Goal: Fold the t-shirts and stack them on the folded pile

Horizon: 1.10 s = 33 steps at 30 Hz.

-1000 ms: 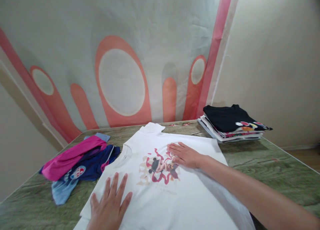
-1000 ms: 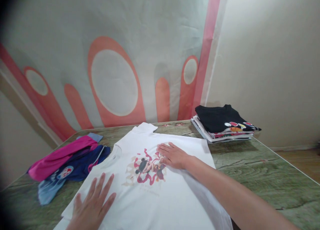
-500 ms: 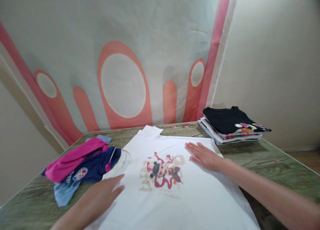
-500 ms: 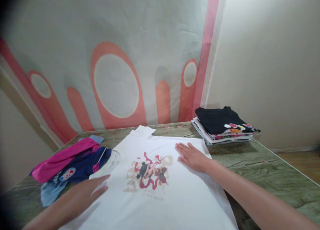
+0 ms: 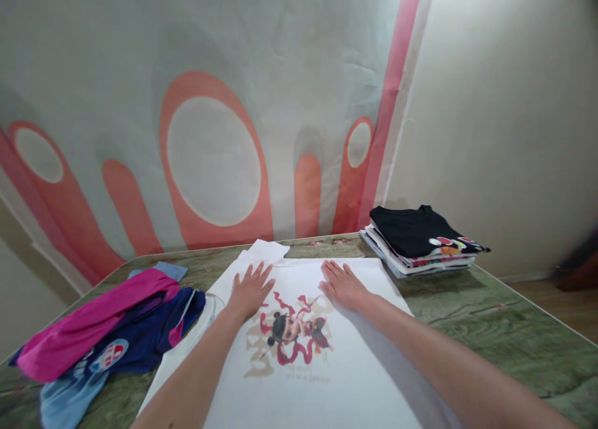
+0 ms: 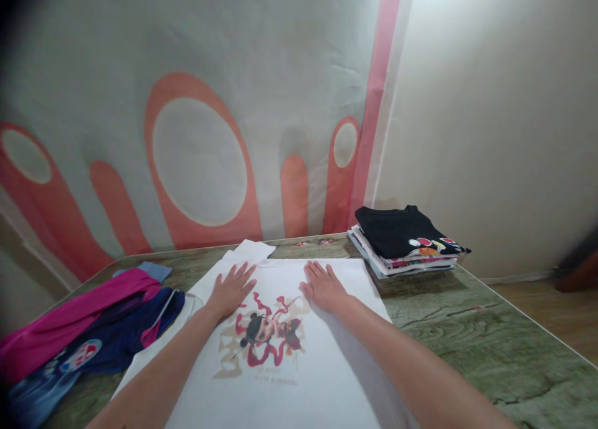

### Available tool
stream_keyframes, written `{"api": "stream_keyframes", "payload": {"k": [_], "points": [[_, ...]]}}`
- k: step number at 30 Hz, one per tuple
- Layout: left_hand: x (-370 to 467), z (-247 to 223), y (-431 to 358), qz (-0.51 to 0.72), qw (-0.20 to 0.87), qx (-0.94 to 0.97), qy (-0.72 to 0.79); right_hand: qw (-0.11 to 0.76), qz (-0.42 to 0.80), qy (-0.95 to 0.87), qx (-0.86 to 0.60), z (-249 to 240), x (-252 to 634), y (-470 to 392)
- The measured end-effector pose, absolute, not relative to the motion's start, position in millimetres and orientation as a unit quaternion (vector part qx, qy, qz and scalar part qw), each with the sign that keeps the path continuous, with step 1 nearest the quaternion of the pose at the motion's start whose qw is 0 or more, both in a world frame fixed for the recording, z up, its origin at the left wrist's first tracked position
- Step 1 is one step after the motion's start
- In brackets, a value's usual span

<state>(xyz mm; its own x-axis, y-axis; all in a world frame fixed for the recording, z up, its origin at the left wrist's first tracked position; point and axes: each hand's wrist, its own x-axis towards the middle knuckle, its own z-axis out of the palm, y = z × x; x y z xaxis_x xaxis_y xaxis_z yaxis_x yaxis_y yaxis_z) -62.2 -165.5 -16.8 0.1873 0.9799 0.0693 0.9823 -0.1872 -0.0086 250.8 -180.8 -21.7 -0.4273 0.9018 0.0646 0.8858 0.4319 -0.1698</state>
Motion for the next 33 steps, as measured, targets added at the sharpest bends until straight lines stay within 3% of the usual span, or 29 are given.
{"api": "stream_keyframes", "payload": {"k": [9,20,33], "points": [[-78,-17,-155,-0.01,0.013,-0.71,-0.704,0.079,0.061,-0.858,-0.503,-28,244,-142],[-83,-21,-158,-0.023,0.027,-0.717,-0.696,0.066,0.027,-0.8,-0.596,-43,295,-124],[-83,-18,-163,-0.044,0.091,-0.689,-0.718,0.104,0.008,-0.782,-0.614,-53,300,-120]]}}
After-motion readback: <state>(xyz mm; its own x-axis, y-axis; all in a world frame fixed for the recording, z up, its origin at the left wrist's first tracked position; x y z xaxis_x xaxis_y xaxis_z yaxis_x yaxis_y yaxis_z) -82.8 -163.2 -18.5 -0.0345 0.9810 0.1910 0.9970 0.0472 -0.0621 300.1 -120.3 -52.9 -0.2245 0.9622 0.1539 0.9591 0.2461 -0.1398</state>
